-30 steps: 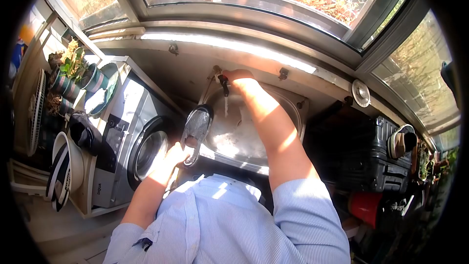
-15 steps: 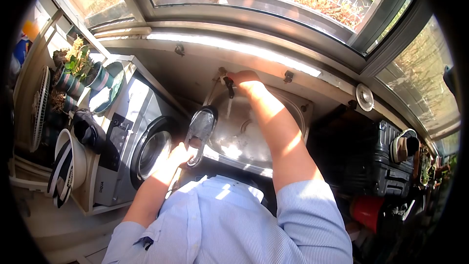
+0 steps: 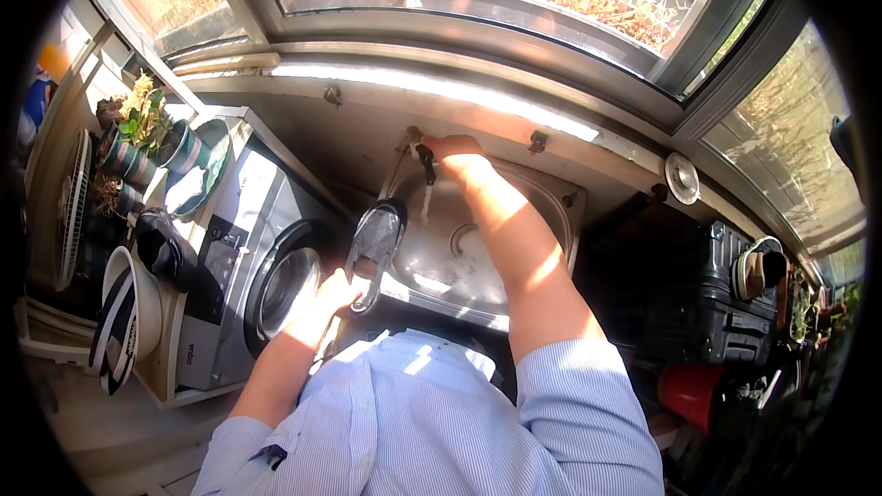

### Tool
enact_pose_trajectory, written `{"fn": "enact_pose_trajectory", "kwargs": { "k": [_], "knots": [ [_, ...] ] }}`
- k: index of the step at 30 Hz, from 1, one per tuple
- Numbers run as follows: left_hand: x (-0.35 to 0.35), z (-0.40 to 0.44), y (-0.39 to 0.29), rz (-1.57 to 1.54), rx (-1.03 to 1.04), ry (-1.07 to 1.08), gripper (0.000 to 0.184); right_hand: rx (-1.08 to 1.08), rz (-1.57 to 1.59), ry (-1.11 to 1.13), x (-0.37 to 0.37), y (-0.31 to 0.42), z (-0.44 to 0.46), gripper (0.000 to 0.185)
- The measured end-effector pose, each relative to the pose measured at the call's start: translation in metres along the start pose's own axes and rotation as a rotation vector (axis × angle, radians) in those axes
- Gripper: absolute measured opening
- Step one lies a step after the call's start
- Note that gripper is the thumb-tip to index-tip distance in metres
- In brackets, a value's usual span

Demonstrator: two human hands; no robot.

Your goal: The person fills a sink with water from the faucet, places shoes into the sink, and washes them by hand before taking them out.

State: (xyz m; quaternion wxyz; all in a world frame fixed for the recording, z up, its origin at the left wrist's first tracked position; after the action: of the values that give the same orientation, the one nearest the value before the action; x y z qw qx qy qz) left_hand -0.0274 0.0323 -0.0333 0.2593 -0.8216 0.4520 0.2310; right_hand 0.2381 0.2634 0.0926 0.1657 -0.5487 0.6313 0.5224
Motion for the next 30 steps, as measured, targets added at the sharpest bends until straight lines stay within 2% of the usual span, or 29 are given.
{"fn": "enact_pose_trajectory", "kwargs": {
  "k": [5, 14, 26, 30],
  "knots": [
    [0.002, 0.003, 0.002, 0.005, 0.009, -0.009, 0.06, 0.036, 0.02, -0.01, 0.0, -0.002, -0.001, 0.043],
    [0.002, 0.003, 0.002, 0.008, -0.002, -0.023, 0.061, -0.022, -0.106, 0.0, 0.003, 0.001, -0.002, 0.039],
    [0.003, 0.006, 0.004, 0.004, 0.002, -0.025, 0.059, -0.063, -0.067, -0.044, 0.007, -0.006, 0.006, 0.035],
    [0.002, 0.004, 0.002, 0.002, -0.01, -0.028, 0.06, 0.004, 0.036, -0.047, 0.002, -0.001, -0.006, 0.04]
  ]
}}
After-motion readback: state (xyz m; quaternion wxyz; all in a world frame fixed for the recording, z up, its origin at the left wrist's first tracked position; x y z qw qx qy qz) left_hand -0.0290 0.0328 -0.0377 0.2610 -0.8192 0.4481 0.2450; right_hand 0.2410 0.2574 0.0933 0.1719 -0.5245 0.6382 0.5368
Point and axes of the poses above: each hand's wrist, its own z-axis towards the middle knuckle, its own x-axis out of the palm, y = z × x, the point moved 7 cm from there along z, towards the middle knuckle, and after that the axes turned 9 degrees about y, right-handed, at the moved point
